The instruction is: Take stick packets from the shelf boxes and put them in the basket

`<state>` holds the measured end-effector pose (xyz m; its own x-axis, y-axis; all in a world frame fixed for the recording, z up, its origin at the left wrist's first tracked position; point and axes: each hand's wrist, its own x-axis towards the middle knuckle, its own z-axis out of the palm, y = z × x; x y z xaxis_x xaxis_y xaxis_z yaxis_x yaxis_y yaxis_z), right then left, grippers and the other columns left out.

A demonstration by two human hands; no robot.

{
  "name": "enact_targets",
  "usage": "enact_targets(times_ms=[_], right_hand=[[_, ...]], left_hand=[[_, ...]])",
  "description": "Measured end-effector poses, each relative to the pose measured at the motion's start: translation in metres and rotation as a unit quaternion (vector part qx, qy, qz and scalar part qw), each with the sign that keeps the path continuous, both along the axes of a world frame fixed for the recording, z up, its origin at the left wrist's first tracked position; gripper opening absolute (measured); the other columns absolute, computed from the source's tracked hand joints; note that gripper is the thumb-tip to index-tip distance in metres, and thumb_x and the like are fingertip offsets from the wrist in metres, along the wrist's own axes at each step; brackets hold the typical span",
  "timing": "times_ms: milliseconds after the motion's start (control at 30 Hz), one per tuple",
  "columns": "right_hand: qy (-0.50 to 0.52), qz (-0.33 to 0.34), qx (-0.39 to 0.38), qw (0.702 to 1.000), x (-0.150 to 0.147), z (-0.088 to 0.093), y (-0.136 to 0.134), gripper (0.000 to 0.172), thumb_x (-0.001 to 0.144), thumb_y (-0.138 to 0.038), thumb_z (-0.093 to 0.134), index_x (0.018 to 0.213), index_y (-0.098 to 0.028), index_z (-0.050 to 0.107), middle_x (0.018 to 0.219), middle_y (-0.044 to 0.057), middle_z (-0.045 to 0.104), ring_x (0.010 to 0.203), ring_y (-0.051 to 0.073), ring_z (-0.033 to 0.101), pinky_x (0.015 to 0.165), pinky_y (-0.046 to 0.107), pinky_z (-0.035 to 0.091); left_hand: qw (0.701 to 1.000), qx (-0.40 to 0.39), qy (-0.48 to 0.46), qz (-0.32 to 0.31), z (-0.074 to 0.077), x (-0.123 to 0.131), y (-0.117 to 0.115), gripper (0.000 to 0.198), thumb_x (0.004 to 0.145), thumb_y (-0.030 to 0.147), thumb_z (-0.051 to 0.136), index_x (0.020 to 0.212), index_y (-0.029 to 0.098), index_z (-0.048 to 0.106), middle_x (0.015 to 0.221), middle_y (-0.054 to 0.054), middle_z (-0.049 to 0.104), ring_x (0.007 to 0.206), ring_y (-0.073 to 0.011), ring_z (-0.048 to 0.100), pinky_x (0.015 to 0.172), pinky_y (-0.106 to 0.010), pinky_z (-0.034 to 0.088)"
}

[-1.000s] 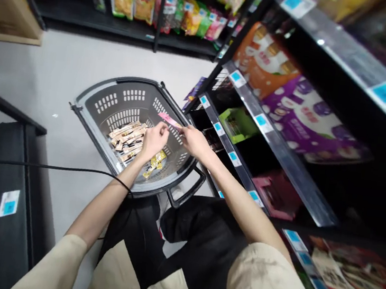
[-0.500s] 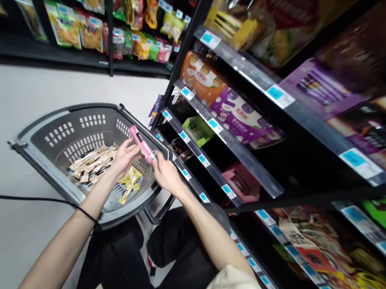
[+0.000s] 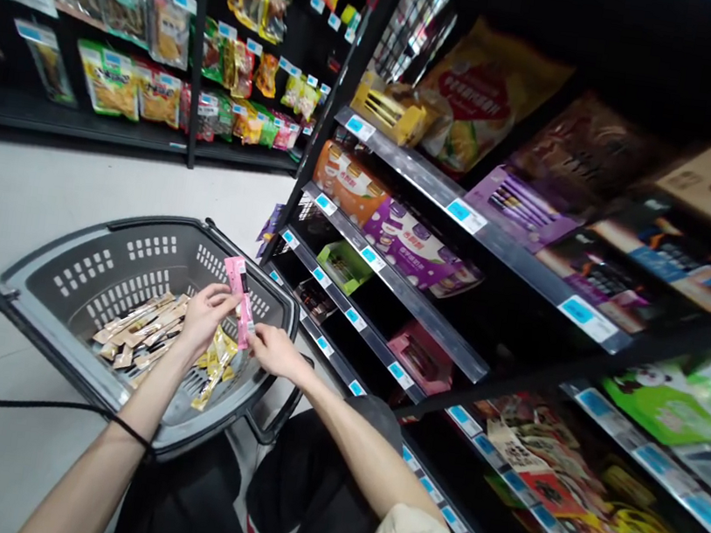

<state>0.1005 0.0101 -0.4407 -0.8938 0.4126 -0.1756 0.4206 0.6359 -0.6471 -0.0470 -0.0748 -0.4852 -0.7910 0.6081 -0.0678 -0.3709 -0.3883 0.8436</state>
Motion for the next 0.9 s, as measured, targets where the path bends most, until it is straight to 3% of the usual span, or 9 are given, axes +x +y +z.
enact_targets(times_ms=[67, 167, 300, 433, 500, 600, 667, 733, 900], right_hand=[[0.042, -0.04, 0.006, 0.998, 0.001, -0.003, -0.001, 0.016, 0.102, -0.034, 0.059, 0.111, -0.023, 0.065, 0.093, 0.003, 0.079, 0.081, 0.02, 0.075, 0.075, 0.031, 0.056], [0.106, -0.074, 0.067, 0.989, 0.002, -0.002, -0.003, 0.038, 0.098, -0.043, 0.066, 0.13, -0.024, 0.056, 0.111, 0.006, 0.077, 0.086, 0.02, 0.074, 0.081, 0.034, 0.057], [0.099, -0.048, 0.226, 0.968, 0.002, 0.004, -0.008, 0.041, 0.095, -0.051, 0.069, 0.123, -0.022, 0.061, 0.118, 0.012, 0.074, 0.1, 0.026, 0.071, 0.089, 0.04, 0.056], [0.083, -0.064, 0.249, 0.963, 0.0, 0.002, -0.007, 0.031, 0.093, -0.038, 0.07, 0.119, -0.021, 0.066, 0.108, 0.011, 0.077, 0.099, 0.029, 0.072, 0.086, 0.041, 0.056], [0.124, -0.091, 0.177, 0.972, -0.002, -0.001, -0.004, 0.027, 0.093, -0.029, 0.065, 0.12, -0.022, 0.067, 0.104, 0.008, 0.078, 0.094, 0.026, 0.074, 0.085, 0.039, 0.056], [0.179, -0.137, -0.055, 0.973, -0.005, -0.005, 0.001, 0.026, 0.093, -0.034, 0.064, 0.116, -0.022, 0.068, 0.094, 0.005, 0.079, 0.085, 0.023, 0.076, 0.074, 0.034, 0.058], [0.181, -0.154, -0.224, 0.945, -0.006, -0.006, 0.001, 0.033, 0.089, -0.046, 0.071, 0.111, -0.021, 0.068, 0.088, 0.005, 0.078, 0.081, 0.022, 0.077, 0.067, 0.031, 0.057], [0.179, -0.165, -0.335, 0.91, -0.007, -0.005, 0.0, 0.044, 0.08, -0.053, 0.082, 0.106, -0.02, 0.069, 0.086, 0.004, 0.076, 0.079, 0.022, 0.078, 0.066, 0.029, 0.057], [0.174, -0.164, -0.387, 0.891, -0.005, -0.002, -0.003, 0.052, 0.07, -0.058, 0.091, 0.098, -0.017, 0.073, 0.081, 0.002, 0.075, 0.078, 0.02, 0.077, 0.067, 0.025, 0.056]], left_hand=[[1.0, -0.004, 0.002, 0.002, 0.0, 0.0, 0.0, 0.059, 0.048, 0.047, 0.098, 0.084, 0.016, 0.063, 0.064, 0.001, 0.07, 0.057, -0.0122, 0.064, 0.062, -0.025, 0.053], [1.0, -0.005, 0.002, -0.008, -0.001, 0.001, 0.001, 0.058, 0.049, 0.048, 0.098, 0.085, 0.016, 0.064, 0.066, 0.0, 0.071, 0.057, -0.0126, 0.065, 0.062, -0.025, 0.054], [0.999, -0.009, 0.014, -0.036, -0.004, 0.004, 0.002, 0.058, 0.052, 0.048, 0.098, 0.086, 0.016, 0.064, 0.068, 0.001, 0.071, 0.058, -0.0133, 0.067, 0.063, -0.025, 0.057], [0.997, 0.011, 0.031, -0.071, -0.007, 0.006, 0.005, 0.056, 0.057, 0.05, 0.096, 0.089, 0.016, 0.064, 0.074, 0.0, 0.071, 0.066, -0.0157, 0.069, 0.067, -0.029, 0.06], [0.995, 0.027, 0.036, -0.089, -0.008, 0.005, 0.007, 0.058, 0.06, 0.053, 0.094, 0.096, 0.016, 0.066, 0.085, -0.003, 0.073, 0.077, -0.0192, 0.072, 0.073, -0.034, 0.063], [0.993, 0.026, 0.069, -0.096, -0.011, 0.005, 0.009, 0.06, 0.063, 0.051, 0.092, 0.106, 0.016, 0.069, 0.106, -0.009, 0.075, 0.095, -0.0232, 0.074, 0.087, -0.038, 0.062], [0.991, 0.013, 0.082, -0.103, -0.012, 0.005, 0.009, 0.059, 0.064, 0.046, 0.092, 0.11, 0.016, 0.068, 0.107, -0.01, 0.076, 0.097, -0.0229, 0.074, 0.091, -0.037, 0.06], [0.99, 0.003, 0.079, -0.115, -0.012, 0.006, 0.008, 0.061, 0.065, 0.043, 0.091, 0.113, 0.016, 0.067, 0.096, -0.007, 0.077, 0.089, -0.0214, 0.075, 0.087, -0.035, 0.06], [0.989, -0.012, 0.094, -0.111, -0.01, 0.006, 0.004, 0.059, 0.063, 0.042, 0.091, 0.11, 0.014, 0.067, 0.077, -0.002, 0.075, 0.071, -0.0187, 0.073, 0.071, -0.03, 0.058]])
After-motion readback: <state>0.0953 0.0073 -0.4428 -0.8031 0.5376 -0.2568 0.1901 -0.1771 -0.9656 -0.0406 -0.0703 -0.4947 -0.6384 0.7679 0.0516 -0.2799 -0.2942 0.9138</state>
